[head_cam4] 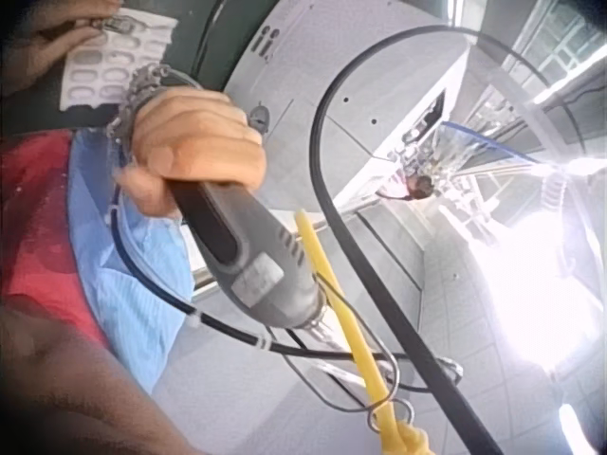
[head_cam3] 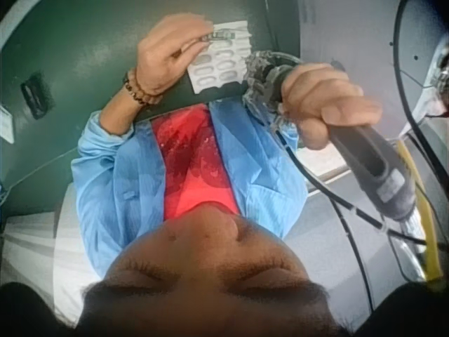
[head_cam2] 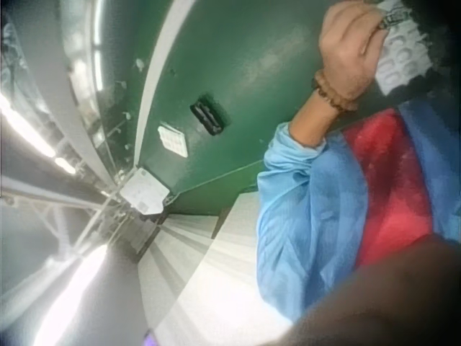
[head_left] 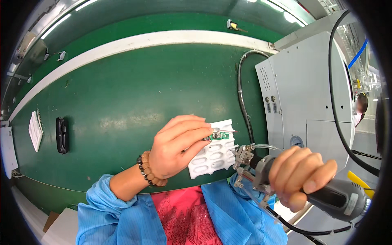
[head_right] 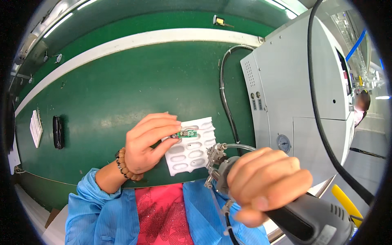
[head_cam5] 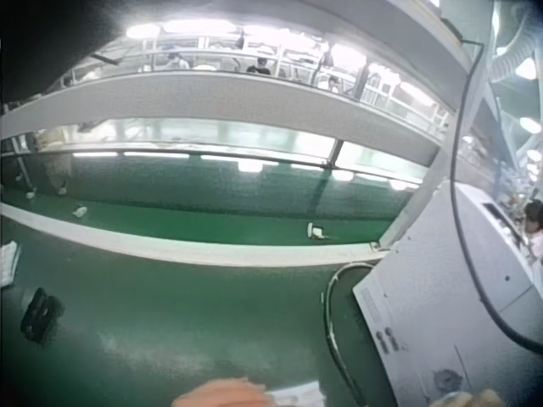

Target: The person uses a soldering iron to attach small electronic components to a circuit board. They repeatedly pick up components from the green workbench, position them on the board, and apply heat with the soldering iron. The person handles the components one at a time, placing them into a white tray after soldering.

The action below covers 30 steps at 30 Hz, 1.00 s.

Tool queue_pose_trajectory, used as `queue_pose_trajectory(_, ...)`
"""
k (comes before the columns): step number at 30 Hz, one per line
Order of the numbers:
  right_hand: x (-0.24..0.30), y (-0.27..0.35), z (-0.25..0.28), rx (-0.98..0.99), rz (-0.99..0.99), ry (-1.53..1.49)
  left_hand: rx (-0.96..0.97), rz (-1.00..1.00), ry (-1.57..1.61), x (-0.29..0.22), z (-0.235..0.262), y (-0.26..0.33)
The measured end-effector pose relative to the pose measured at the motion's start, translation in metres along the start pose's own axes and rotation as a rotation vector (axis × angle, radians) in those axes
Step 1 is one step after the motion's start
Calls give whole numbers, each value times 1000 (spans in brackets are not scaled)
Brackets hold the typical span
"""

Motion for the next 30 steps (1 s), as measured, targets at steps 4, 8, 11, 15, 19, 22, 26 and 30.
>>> queue_pose_trajectory(4, -14, -2, -12, -168, 4, 138, -23, 41, 86, -17, 30, -19)
queue_pose_trajectory(8, -35, -1, -13, -205, -29, 281, -47, -1, 43, -35, 55, -27)
queue_pose_trajectory(11, -37, -3, -15, -179, -128, 322, -40, -63, 83, -47, 62, -34)
queue_pose_trajectory(15, -36, -8, -17, -142, -188, 465, -53, -100, 137, -54, 63, -35)
queue_pose_trajectory(19, -37, -4, -17, -128, -194, 393, -49, -85, 142, -55, 65, -35)
queue_pose_trajectory(22, -38, -3, -20, -138, -189, 331, -49, -41, 157, -56, 64, -34)
queue_pose_trajectory(26, -37, -7, -21, -154, -244, 383, -62, -67, 158, -56, 64, -35)
queue_pose_trajectory(30, -32, -9, -20, -92, -309, 422, -57, -94, 162, -54, 62, -34)
Point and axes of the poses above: each hand's wrist, its own y-axis away from the middle knuckle, its own z-axis out of the back of the hand, x = y × z, the point moved 4 cm from there along -y, towards the middle knuckle, and after that the axes turned 10 degrees about -y, right-handed, at the moved point
